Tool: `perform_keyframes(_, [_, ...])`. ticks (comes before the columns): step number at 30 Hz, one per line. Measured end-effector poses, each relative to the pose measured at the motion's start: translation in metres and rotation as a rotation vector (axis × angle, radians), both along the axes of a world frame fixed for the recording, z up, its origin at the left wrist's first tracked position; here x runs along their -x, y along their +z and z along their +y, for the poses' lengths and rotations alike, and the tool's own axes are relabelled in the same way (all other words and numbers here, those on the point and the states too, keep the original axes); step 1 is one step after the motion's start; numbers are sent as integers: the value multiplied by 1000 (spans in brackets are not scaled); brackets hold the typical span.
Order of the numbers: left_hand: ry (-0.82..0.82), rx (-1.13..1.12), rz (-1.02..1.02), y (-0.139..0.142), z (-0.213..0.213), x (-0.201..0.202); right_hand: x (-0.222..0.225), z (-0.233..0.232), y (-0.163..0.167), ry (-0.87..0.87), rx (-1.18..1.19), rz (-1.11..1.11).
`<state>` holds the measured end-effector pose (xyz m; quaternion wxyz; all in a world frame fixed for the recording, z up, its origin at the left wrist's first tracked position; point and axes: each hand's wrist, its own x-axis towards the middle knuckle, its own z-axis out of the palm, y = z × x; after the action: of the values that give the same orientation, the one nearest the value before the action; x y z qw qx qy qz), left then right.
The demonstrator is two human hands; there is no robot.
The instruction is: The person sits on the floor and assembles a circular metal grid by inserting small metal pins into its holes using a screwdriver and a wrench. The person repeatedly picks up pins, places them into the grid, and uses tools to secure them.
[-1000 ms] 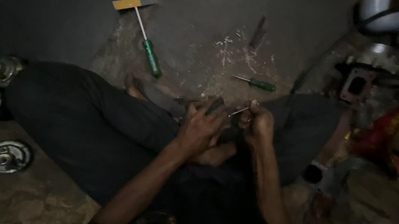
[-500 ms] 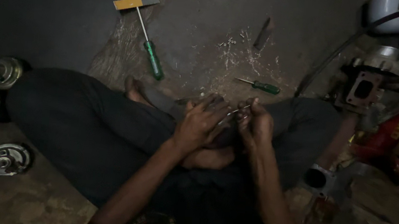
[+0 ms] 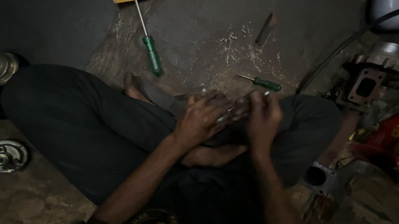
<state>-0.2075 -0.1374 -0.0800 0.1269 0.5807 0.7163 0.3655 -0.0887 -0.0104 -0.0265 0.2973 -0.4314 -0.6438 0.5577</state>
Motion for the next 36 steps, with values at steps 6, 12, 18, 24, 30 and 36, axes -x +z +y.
perform_keyframes(6, [16,4,-57,-9,-6,3,-8,-25,-11,81,-488,-182])
perform_keyframes(12, [-36,-62,2,-12,1,-2,-32,24,-77,-299,961,440])
perform_keyframes(18, [-25,-29,-95,-7,-1,5,-27,21,-66,-164,771,505])
perform_keyframes(24, [-12,16,-15,-18,8,3,-5,-4,1,55,-4,21])
perform_keyframes(30, [-5,-15,-47,-16,2,5,-13,-18,-38,25,-426,-296])
perform_keyframes(36, [-23,-25,-80,2,3,7,-32,28,-82,-236,1015,398])
